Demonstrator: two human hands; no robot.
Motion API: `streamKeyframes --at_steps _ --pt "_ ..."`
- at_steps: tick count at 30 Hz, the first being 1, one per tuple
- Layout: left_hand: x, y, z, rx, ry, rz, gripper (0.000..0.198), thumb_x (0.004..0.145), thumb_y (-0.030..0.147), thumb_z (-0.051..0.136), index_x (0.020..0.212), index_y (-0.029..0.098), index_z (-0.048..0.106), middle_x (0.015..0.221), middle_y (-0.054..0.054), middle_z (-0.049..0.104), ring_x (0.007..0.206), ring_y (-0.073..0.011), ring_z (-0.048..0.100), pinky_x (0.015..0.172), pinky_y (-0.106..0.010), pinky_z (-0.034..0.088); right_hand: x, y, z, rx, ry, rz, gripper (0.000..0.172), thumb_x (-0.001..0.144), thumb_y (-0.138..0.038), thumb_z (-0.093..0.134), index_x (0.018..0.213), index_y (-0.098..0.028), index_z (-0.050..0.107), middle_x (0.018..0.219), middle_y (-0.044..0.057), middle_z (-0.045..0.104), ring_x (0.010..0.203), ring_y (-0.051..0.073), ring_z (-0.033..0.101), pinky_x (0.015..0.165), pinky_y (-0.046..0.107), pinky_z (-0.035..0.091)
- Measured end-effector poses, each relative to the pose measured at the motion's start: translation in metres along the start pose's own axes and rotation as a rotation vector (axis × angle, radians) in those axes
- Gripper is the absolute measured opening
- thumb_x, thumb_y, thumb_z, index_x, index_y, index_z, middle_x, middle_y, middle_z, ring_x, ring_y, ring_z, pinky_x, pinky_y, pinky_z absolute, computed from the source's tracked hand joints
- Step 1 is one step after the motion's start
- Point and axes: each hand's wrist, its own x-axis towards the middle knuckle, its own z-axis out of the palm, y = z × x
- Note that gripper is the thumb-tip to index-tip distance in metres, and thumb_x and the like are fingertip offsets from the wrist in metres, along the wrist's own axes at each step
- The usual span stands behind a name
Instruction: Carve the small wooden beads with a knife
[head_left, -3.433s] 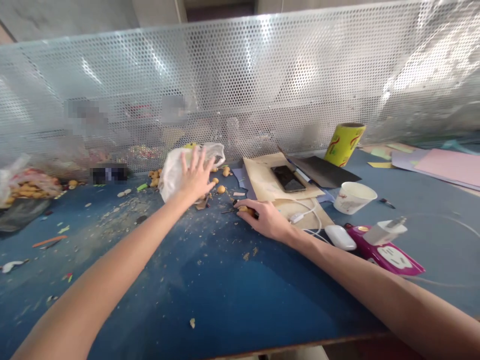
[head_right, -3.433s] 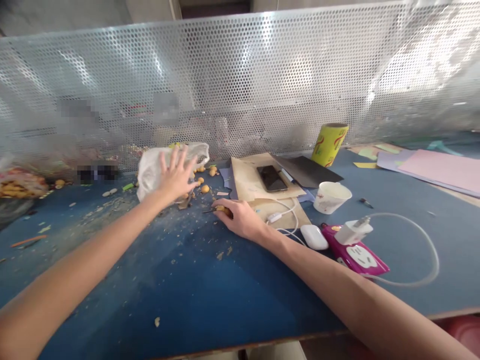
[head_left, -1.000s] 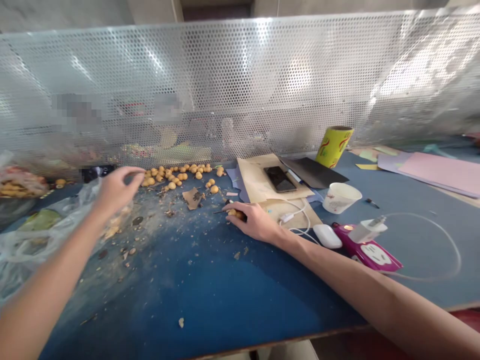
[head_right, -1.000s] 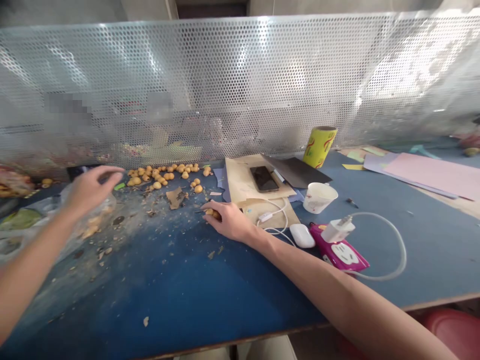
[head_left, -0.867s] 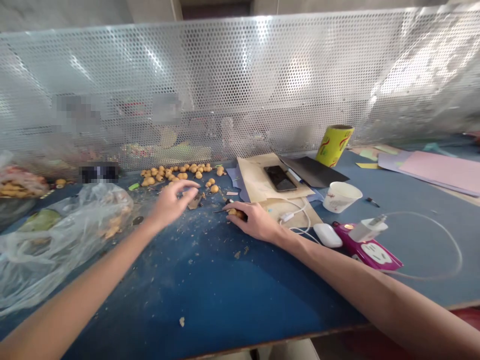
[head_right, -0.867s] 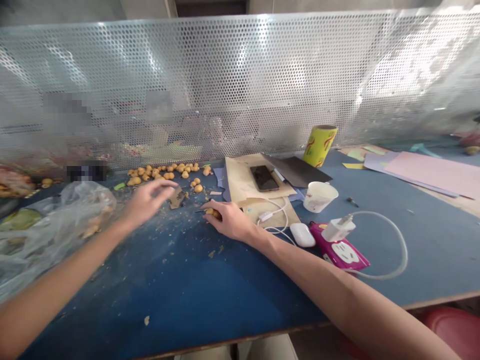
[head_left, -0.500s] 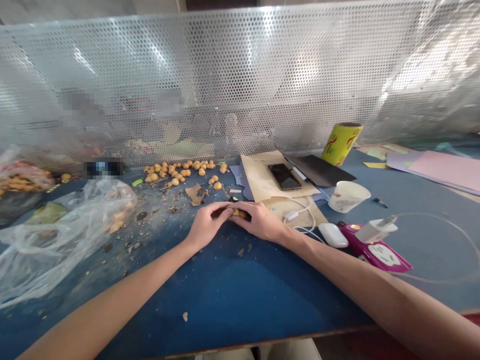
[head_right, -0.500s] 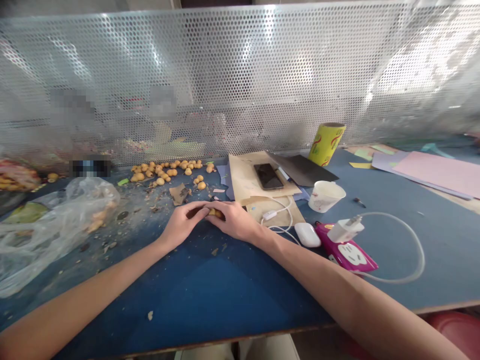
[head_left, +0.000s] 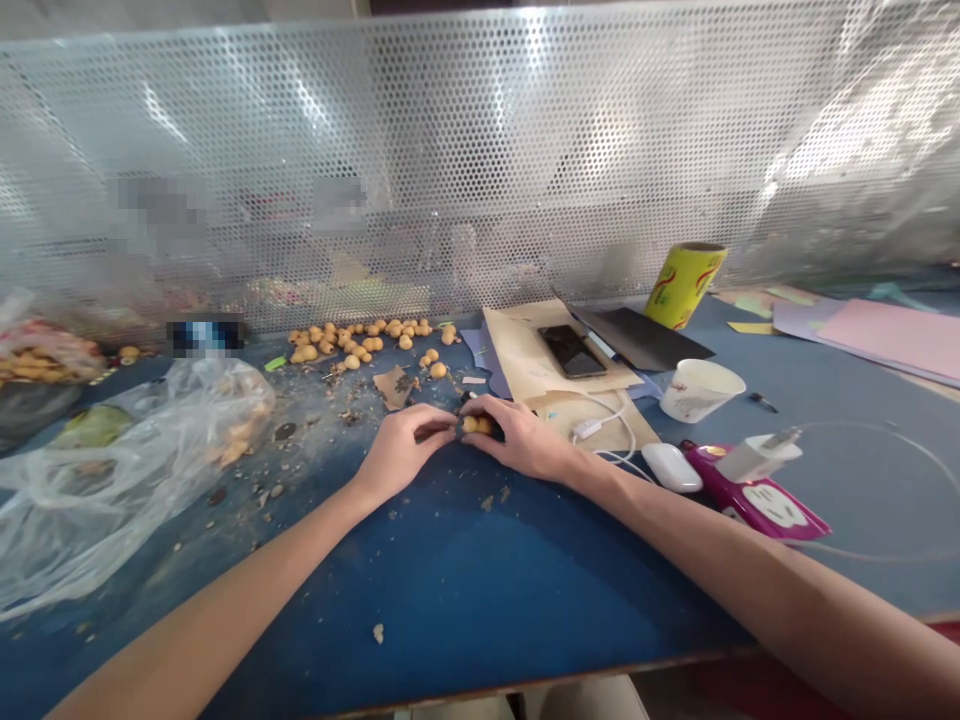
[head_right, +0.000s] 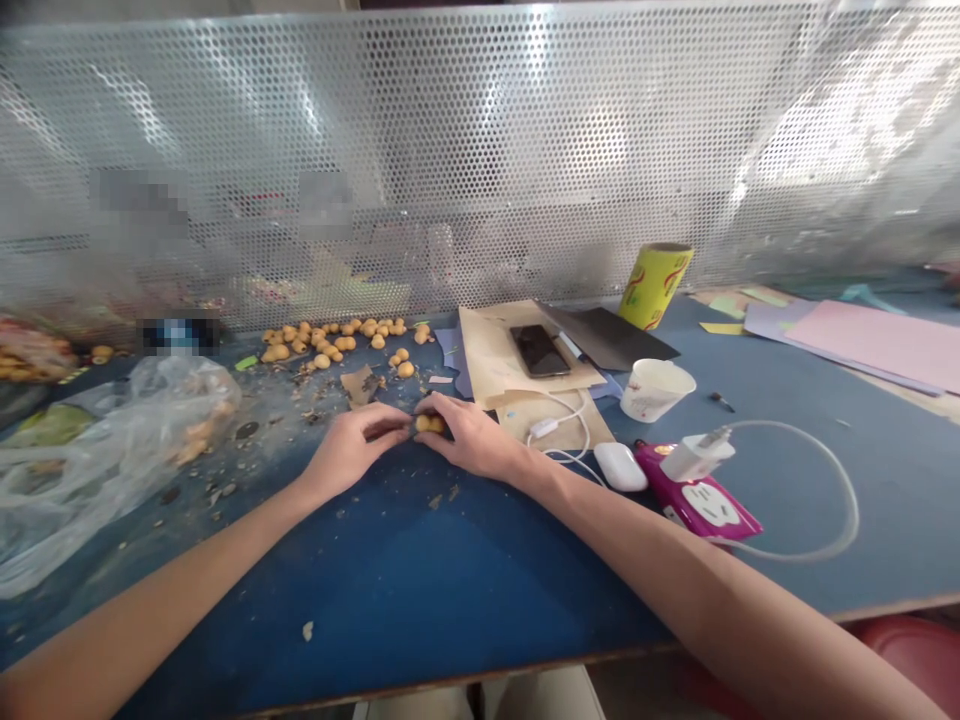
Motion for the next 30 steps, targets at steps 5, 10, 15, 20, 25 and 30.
streamKeyframes --at_steps 5,10,15,20,25,30 --pt "-0.001 -0.001 -0.007 0.370 0.019 0.145 0.023 0.088 0.023 0.060 0.110 0.022 0.068 0.116 -0.006 0.067 0.108 -0.0235 0.062 0.101 -0.044 0.047 0.004 0.001 0.002 -0.037 0.108 -0.089 0.022 0.091 -0.031 0.060 0.110 -0.021 0.059 0.116 0.010 0.055 0.112 0.022 0.055 0.097 0.037 0.049" --pt "-0.006 0.017 -0.002 0.060 -0.113 0.115 0.047 0.091 0.033 0.056 0.136 0.023 0.050 0.130 -0.007 0.061 0.114 -0.0233 0.060 0.100 -0.039 0.049 0.007 -0.007 0.004 -0.086 0.105 -0.087 0.023 0.091 -0.029 0.060 0.114 -0.024 0.062 0.105 0.008 0.059 0.103 0.022 0.057 0.093 0.040 0.049" --pt "-0.004 0.013 0.003 -0.102 -0.069 -0.049 0.039 0.088 0.043 0.060 0.121 0.020 0.063 0.114 -0.007 0.069 0.100 -0.0240 0.066 0.089 -0.038 0.054 0.009 -0.015 0.007 0.004 0.068 -0.081 0.028 0.092 -0.021 0.056 0.119 -0.024 0.060 0.097 0.003 0.064 0.090 0.017 0.061 0.086 0.033 0.050" --pt "0.000 0.003 0.000 -0.115 0.130 -0.117 0.038 0.085 0.045 0.064 0.113 0.019 0.065 0.110 -0.007 0.069 0.099 -0.0230 0.066 0.089 -0.036 0.053 0.011 0.002 0.007 -0.130 0.169 0.072 0.037 0.089 -0.026 0.060 0.124 -0.021 0.053 0.112 0.007 0.064 0.102 0.021 0.060 0.092 0.037 0.048" --pt "0.001 -0.002 -0.001 -0.161 0.152 -0.136 0.037 0.083 0.045 0.065 0.111 0.020 0.064 0.106 -0.006 0.069 0.095 -0.0214 0.066 0.086 -0.036 0.054 0.013 0.026 0.003 -0.439 0.027 0.234 0.036 0.088 -0.037 0.060 0.117 -0.016 0.057 0.113 0.014 0.061 0.109 0.030 0.055 0.094 0.044 0.045" --pt "0.001 -0.005 0.000 -0.182 0.155 -0.136 0.037 0.083 0.045 0.066 0.110 0.019 0.064 0.103 -0.007 0.069 0.090 -0.0212 0.067 0.084 -0.037 0.054 0.013 0.027 -0.002 -0.608 -0.015 0.248 0.023 0.091 -0.020 0.051 0.111 -0.012 0.059 0.105 0.017 0.061 0.102 0.030 0.055 0.090 0.043 0.044"
